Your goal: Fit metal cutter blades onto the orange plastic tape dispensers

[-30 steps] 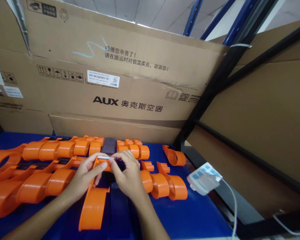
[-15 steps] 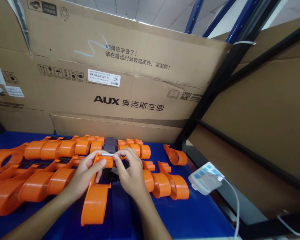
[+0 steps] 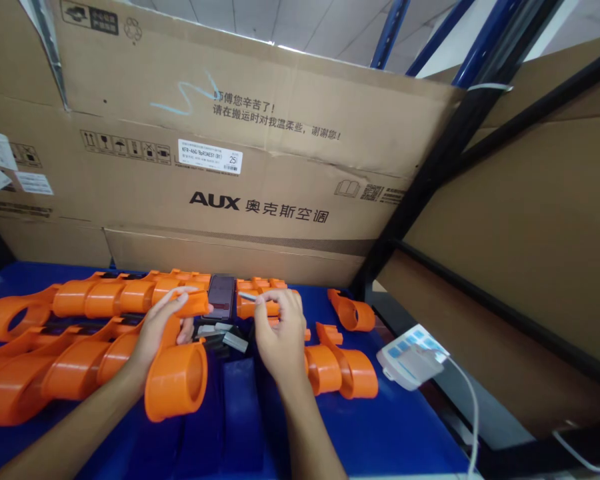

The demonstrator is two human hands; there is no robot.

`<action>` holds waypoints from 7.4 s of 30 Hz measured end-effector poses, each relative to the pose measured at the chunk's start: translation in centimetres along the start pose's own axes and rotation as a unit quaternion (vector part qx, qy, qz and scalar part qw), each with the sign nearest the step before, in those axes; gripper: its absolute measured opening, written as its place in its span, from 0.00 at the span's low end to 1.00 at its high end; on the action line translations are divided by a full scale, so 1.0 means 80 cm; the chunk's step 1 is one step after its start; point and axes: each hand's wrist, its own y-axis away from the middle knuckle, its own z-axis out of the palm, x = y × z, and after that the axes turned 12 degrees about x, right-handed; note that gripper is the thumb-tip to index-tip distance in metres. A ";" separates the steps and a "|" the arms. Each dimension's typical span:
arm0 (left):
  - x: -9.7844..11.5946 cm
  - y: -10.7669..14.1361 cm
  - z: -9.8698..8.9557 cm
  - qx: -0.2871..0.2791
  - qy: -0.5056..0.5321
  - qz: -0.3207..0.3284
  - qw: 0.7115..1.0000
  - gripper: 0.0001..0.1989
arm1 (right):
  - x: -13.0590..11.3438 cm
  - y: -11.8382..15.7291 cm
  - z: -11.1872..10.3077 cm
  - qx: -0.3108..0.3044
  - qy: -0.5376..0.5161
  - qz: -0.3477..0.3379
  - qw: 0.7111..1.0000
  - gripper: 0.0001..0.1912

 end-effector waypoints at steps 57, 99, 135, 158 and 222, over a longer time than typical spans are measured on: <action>-0.018 0.009 0.002 -0.060 -0.030 0.047 0.997 0.27 | 0.017 -0.074 -0.070 0.079 0.288 0.066 0.952 0.29; -0.010 0.026 0.015 -0.187 -0.141 0.073 0.969 0.20 | 0.165 -0.136 -0.118 -0.155 0.539 0.120 0.819 0.24; -0.016 0.001 0.009 -0.060 0.111 -0.020 0.992 0.21 | -0.031 -0.010 0.035 -0.325 -0.187 0.176 0.910 0.13; -0.012 0.002 0.007 0.000 -0.024 0.108 0.994 0.28 | 0.001 0.028 0.052 -0.232 -0.152 0.132 0.952 0.11; 0.002 0.022 0.007 -0.013 0.013 0.053 0.998 0.26 | -0.023 0.011 0.008 -0.224 0.005 -0.066 0.972 0.16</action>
